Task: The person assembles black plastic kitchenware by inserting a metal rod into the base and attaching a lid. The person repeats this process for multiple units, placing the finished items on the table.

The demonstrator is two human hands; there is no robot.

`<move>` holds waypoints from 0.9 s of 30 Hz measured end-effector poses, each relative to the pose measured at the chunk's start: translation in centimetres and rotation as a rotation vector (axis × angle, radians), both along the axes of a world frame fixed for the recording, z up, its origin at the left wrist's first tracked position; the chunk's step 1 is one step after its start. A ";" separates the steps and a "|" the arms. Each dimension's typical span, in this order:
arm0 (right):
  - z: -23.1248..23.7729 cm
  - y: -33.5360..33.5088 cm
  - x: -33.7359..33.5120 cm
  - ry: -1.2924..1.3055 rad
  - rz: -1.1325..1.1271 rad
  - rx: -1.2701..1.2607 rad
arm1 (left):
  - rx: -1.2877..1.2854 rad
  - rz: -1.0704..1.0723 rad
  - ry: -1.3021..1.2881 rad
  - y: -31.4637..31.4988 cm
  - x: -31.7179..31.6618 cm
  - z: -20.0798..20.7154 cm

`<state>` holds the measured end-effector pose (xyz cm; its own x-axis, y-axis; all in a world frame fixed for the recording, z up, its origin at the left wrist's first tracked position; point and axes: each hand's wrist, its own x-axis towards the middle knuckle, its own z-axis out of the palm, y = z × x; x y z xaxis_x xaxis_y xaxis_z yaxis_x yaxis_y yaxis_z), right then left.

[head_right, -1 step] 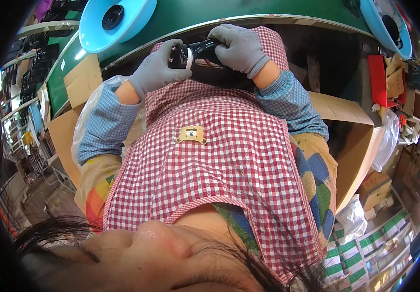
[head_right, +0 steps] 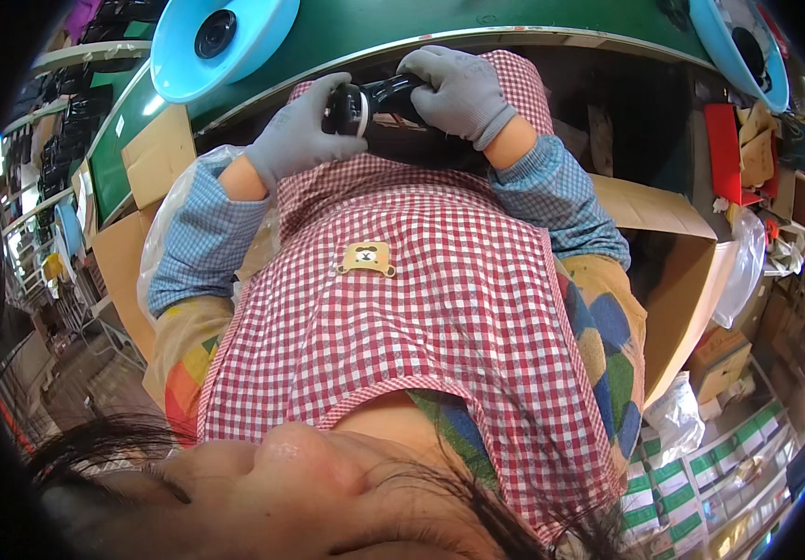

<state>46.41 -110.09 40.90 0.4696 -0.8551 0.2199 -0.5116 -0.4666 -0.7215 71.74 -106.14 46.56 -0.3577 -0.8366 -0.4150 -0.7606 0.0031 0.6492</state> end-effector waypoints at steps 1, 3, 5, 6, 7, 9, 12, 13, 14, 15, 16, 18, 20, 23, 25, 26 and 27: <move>0.0 0.0 0.1 -0.004 0.001 -0.014 | -0.049 -0.048 -0.018 0.0 0.0 0.1; -0.4 -0.1 -0.1 -0.041 -0.018 0.025 | -0.332 -0.289 -0.036 -0.4 0.9 -1.2; -0.4 -0.2 -0.3 -0.062 -0.033 0.062 | -0.555 -0.439 -0.021 -0.5 1.4 -2.9; -0.1 -0.2 -0.3 -0.064 -0.032 0.081 | -0.551 -0.389 0.028 -0.3 1.4 -3.4; 0.1 -0.2 -0.3 -0.067 -0.029 0.098 | -0.548 -0.337 0.074 0.0 1.4 -3.3; 0.0 -0.2 -0.3 -0.045 -0.034 0.069 | -0.483 -0.018 0.261 0.7 1.2 -2.9; 0.1 -0.3 0.5 -0.104 0.026 0.028 | -0.160 0.079 -0.018 0.9 0.7 0.4; -0.2 -0.2 0.5 -0.114 0.030 -0.016 | -0.150 0.061 -0.114 1.0 -0.2 2.2; -0.5 -0.3 0.6 -0.133 0.052 -0.070 | -0.145 -0.009 -0.090 0.9 -0.3 2.3; -0.4 -0.3 0.6 -0.140 0.028 -0.038 | -0.439 -0.121 0.175 1.0 0.9 -0.4; 0.0 0.0 0.2 -0.136 -0.004 -0.006 | -0.633 -0.323 0.271 0.6 1.3 0.0; 1.3 0.4 -0.2 -0.134 -0.043 0.065 | -0.760 -0.414 0.251 1.0 2.3 2.0; 0.9 0.6 -0.1 -0.134 0.010 0.069 | -0.586 -0.038 0.289 1.6 3.0 2.5; 1.7 1.2 0.5 -0.102 0.025 0.079 | -0.172 -0.018 -0.143 1.1 0.8 3.3; 0.0 0.5 -0.3 -0.164 0.065 0.153 | -0.302 -0.125 -0.121 2.1 0.2 1.3; -1.2 0.2 -0.8 -0.214 0.062 0.224 | -0.501 -0.207 -0.017 2.3 0.6 0.0; -2.4 -0.2 -1.4 -0.209 0.035 0.224 | -0.589 -0.365 0.006 2.2 1.0 0.1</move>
